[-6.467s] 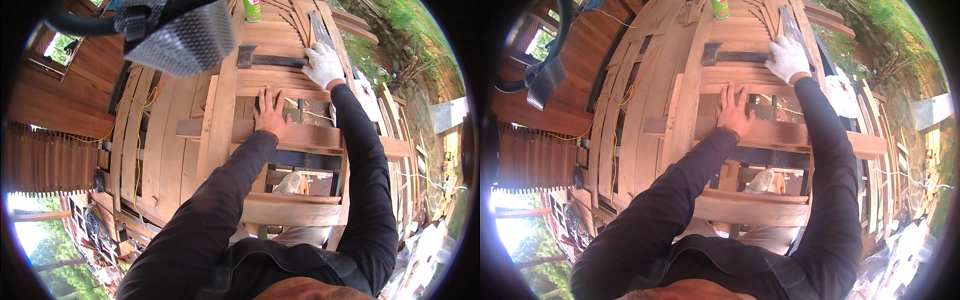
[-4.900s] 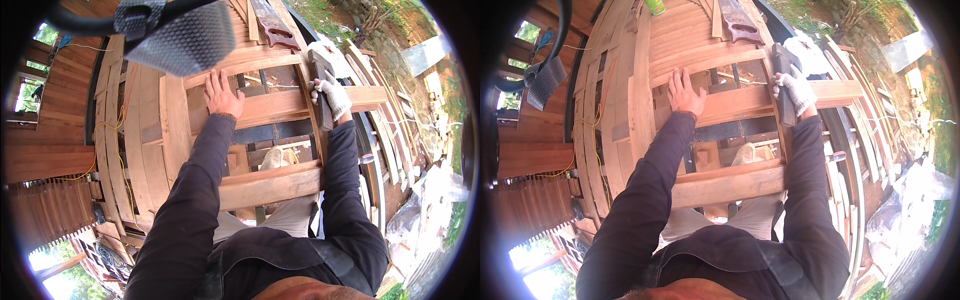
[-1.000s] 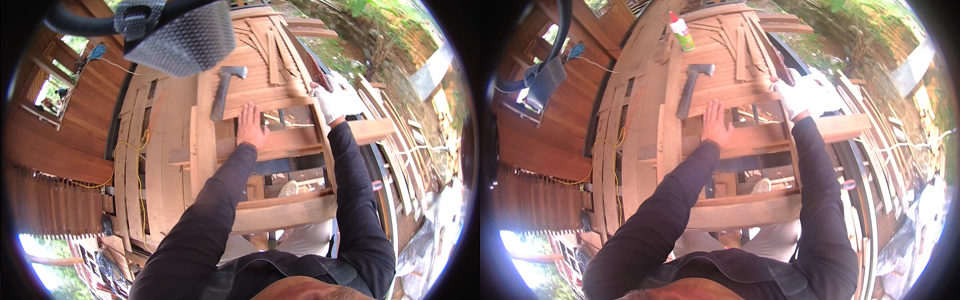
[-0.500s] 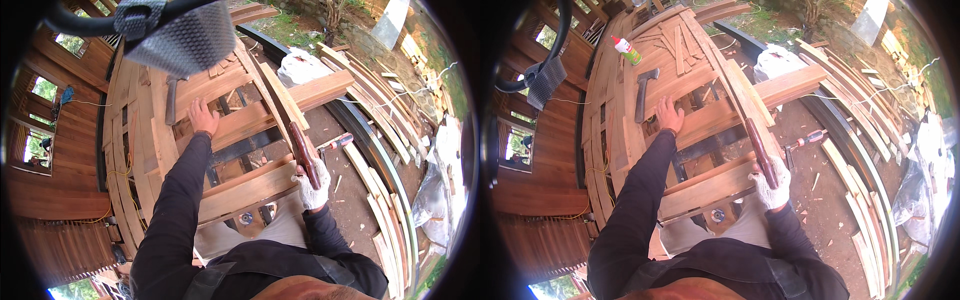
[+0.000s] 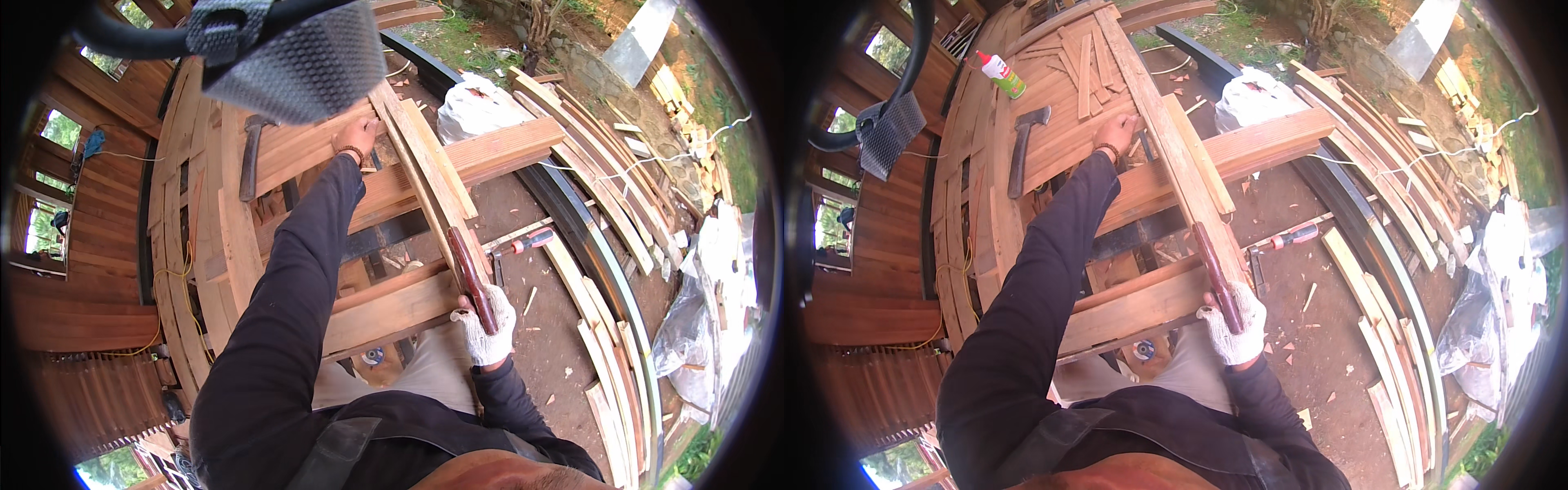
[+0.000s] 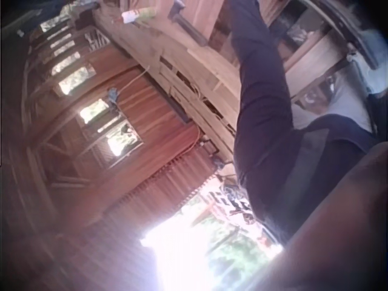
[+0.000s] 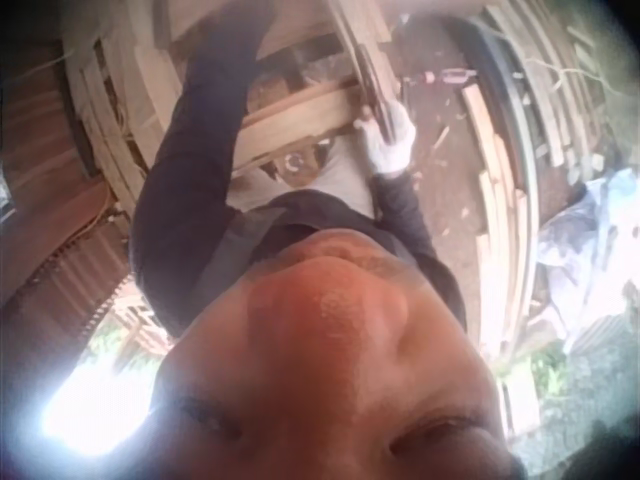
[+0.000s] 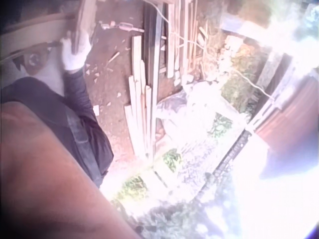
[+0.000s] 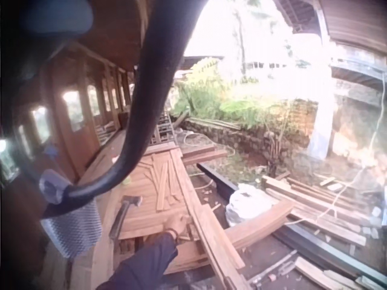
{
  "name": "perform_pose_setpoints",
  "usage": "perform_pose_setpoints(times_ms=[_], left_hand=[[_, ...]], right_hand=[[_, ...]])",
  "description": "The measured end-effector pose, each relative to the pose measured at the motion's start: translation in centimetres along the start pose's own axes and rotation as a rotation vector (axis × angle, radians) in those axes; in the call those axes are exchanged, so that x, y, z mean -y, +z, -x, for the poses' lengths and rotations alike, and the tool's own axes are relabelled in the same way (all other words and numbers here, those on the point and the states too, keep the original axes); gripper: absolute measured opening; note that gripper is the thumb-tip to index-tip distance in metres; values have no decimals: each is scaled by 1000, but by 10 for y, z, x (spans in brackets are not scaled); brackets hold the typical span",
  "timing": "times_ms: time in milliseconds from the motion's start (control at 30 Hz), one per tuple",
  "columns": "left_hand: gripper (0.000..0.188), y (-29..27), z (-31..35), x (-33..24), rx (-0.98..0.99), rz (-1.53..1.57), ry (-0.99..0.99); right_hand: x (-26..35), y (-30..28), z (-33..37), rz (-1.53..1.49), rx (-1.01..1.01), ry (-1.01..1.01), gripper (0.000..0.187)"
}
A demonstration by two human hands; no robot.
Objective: The person assembles a wooden frame by repeatedly positioning planks, sawing them to length with a hand saw, and tapping them into place with a hammer. The person also uses a hand plane to smooth plank edges and adjusts the frame alignment during assembly.
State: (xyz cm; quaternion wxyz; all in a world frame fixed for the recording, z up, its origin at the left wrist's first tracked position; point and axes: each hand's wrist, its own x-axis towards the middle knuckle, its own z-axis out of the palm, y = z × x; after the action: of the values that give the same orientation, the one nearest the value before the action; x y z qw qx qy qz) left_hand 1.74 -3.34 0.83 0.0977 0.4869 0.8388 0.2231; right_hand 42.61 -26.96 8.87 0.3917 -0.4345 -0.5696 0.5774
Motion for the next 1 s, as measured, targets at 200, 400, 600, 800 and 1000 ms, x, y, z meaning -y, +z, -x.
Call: perform_pose_setpoints(times_ms=[200,400,600,800,1000], left_hand=[[49,12,-22,24,58,90,20],[53,19,-31,27,115,116,7],[57,18,-28,18,88,89,-27],[56,13,-21,11,69,70,-39],[55,6,-18,12,81,61,-43]], right_hand=[[-7,11,-6,-320,-31,112,37],[9,9,-14,6,38,-39,38],[8,8,-7,-48,10,42,35],[5,8,-12,59,-1,-33,33],[18,16,-18,104,-1,-79,30]])
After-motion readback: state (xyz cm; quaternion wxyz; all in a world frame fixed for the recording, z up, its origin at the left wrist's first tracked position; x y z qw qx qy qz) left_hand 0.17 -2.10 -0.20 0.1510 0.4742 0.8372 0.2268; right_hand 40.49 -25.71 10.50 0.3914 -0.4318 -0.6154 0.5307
